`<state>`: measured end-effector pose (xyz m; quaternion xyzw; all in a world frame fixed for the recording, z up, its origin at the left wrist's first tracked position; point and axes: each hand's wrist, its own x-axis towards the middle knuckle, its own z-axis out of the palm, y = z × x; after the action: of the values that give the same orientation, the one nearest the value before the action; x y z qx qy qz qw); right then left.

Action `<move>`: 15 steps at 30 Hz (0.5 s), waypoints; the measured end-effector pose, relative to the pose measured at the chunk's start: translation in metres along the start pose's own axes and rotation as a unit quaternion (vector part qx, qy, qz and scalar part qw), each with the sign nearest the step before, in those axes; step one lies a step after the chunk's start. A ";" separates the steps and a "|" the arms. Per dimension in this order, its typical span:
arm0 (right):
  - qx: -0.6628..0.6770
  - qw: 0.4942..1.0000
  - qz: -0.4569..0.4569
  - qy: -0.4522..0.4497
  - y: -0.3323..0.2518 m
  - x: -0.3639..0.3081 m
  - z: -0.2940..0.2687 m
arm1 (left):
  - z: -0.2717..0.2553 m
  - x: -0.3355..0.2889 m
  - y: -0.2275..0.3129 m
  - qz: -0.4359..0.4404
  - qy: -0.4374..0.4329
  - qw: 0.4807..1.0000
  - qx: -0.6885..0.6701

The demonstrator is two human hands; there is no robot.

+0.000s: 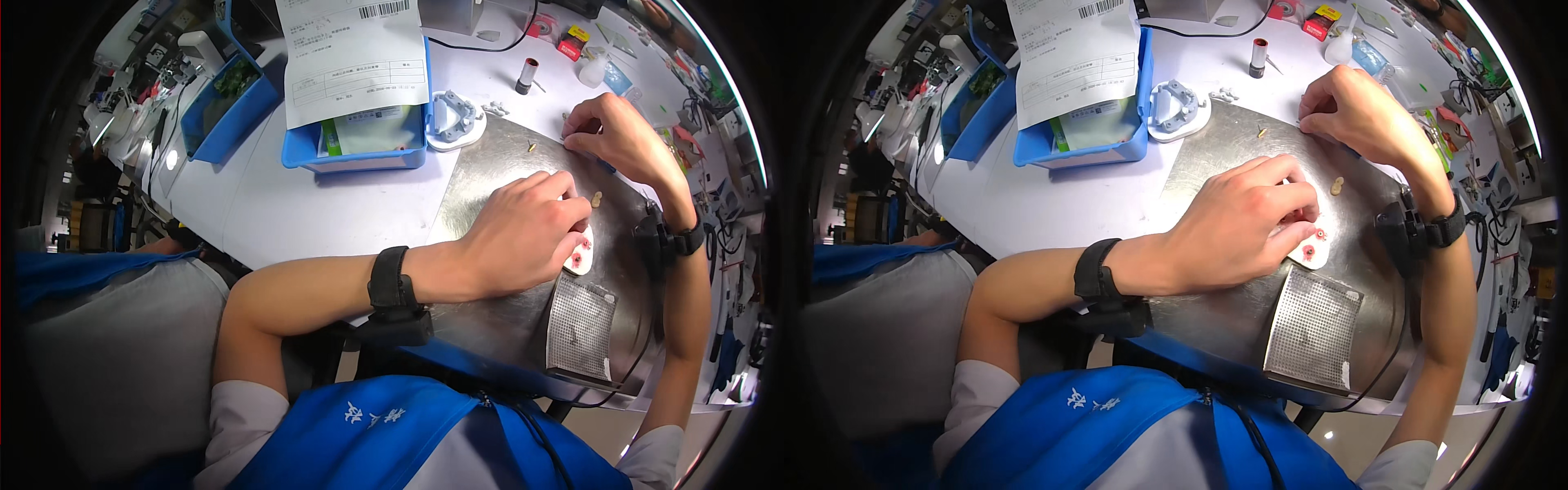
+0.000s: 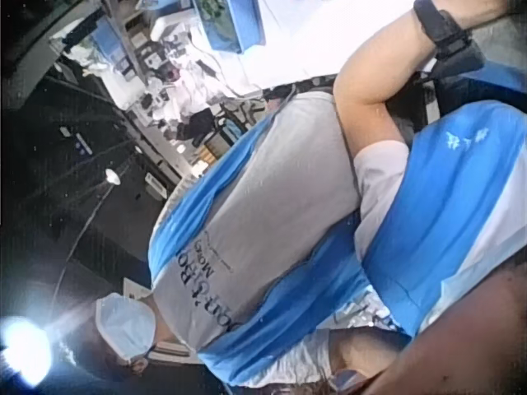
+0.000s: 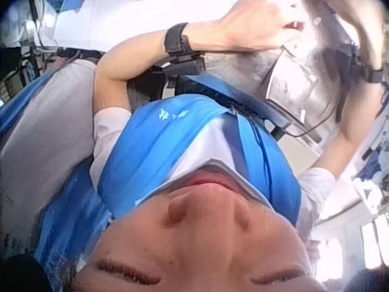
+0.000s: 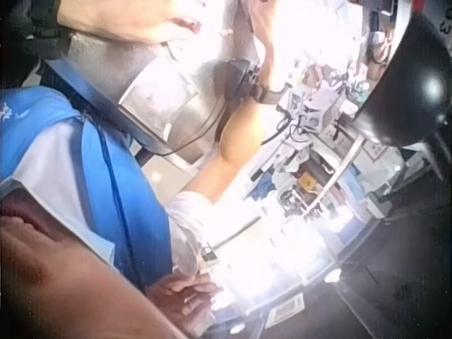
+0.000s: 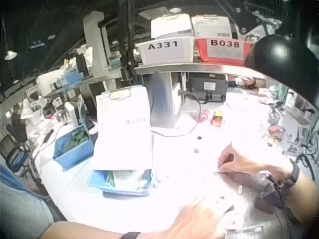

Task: Assembling and inspecting dental bridge components on a dental model.

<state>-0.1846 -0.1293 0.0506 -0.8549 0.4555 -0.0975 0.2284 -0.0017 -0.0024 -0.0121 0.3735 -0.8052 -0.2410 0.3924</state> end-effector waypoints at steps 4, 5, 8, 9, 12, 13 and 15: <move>-0.035 0.999 -0.015 -0.001 -0.010 0.007 0.000 | -0.001 0.002 -0.003 -0.007 0.008 1.000 0.004; -0.040 0.999 -0.033 0.007 -0.005 0.011 0.003 | -0.002 0.004 -0.004 0.000 0.016 1.000 0.011; -0.056 0.994 -0.079 0.044 0.002 0.016 0.010 | -0.011 0.005 0.002 -0.004 0.026 1.000 0.002; -0.047 0.996 -0.060 0.045 0.018 0.005 0.005 | -0.001 0.009 0.005 0.010 0.013 1.000 -0.022; -0.011 0.994 -0.010 0.107 0.020 0.001 0.018 | 0.010 0.005 -0.008 0.013 0.020 1.000 -0.012; 0.016 0.996 0.022 0.083 0.005 -0.003 0.011 | 0.007 0.002 -0.009 -0.005 0.014 1.000 -0.024; 0.047 0.986 -0.058 0.150 0.018 -0.022 0.016 | 0.002 0.003 -0.008 -0.014 0.018 0.999 -0.024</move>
<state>-0.2038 -0.1148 0.0287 -0.8440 0.4292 -0.2587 0.1913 -0.0016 -0.0090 -0.0175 0.3793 -0.7869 -0.2593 0.4120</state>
